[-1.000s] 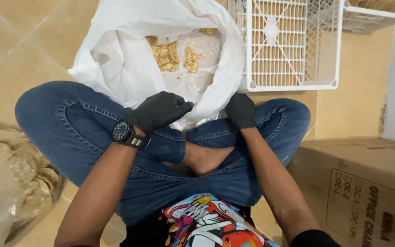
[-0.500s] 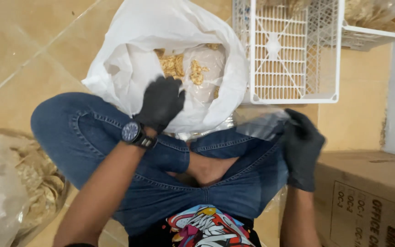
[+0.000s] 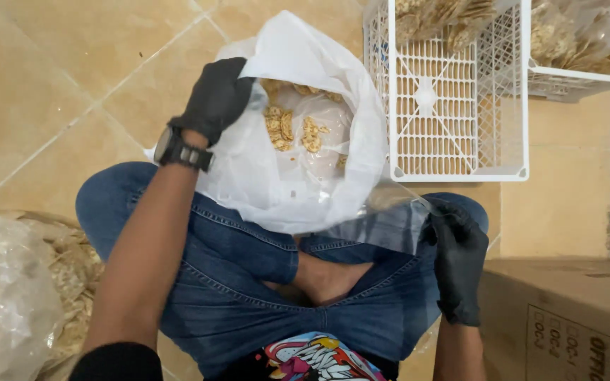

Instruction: Sorting and transferring small bags of crackers from a large bag into a plastic crate

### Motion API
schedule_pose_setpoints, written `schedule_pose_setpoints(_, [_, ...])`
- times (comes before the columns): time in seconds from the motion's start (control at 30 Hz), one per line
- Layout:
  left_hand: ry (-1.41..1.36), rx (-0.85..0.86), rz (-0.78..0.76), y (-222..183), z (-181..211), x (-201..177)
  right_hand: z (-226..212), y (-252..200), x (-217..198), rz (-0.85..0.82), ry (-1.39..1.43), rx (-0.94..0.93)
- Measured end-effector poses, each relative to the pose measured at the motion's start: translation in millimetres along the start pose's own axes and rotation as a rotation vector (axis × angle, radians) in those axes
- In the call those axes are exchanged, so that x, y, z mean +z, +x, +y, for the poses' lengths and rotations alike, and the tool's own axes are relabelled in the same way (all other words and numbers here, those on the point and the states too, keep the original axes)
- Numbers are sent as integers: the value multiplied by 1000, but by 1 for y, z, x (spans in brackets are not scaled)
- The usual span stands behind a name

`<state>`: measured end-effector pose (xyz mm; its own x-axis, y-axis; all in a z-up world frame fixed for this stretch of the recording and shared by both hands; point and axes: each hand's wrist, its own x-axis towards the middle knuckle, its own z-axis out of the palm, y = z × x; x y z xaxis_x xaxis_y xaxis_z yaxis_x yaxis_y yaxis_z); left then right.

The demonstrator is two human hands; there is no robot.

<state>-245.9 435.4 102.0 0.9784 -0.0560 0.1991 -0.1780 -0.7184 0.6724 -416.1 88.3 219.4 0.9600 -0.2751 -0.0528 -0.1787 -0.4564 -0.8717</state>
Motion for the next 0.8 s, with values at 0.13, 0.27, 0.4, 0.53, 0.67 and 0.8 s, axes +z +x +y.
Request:
schedule_pose_setpoints(0.13, [-332,220,21,-4,46,-22,10,12,6,-64,0,-55])
schedule_pose_setpoints(0.27, [-492,-135,-261,-23,115,-63,8,17,11,-82,-70,-162])
schedule_pose_setpoints(0.4, [-476,-139,-503,-30,118,-64,14,20,18,-105,75,-114])
schedule_pose_setpoints(0.53, [-111,-66,-390,-20,113,-83,17,19,20,-144,50,-101])
schedule_pose_setpoints(0.67, [-195,-46,-406,-22,114,-82,24,19,22,-145,35,-92])
schedule_pose_setpoints(0.8, [-123,-8,-408,-27,132,-86,28,22,26,-149,49,-114])
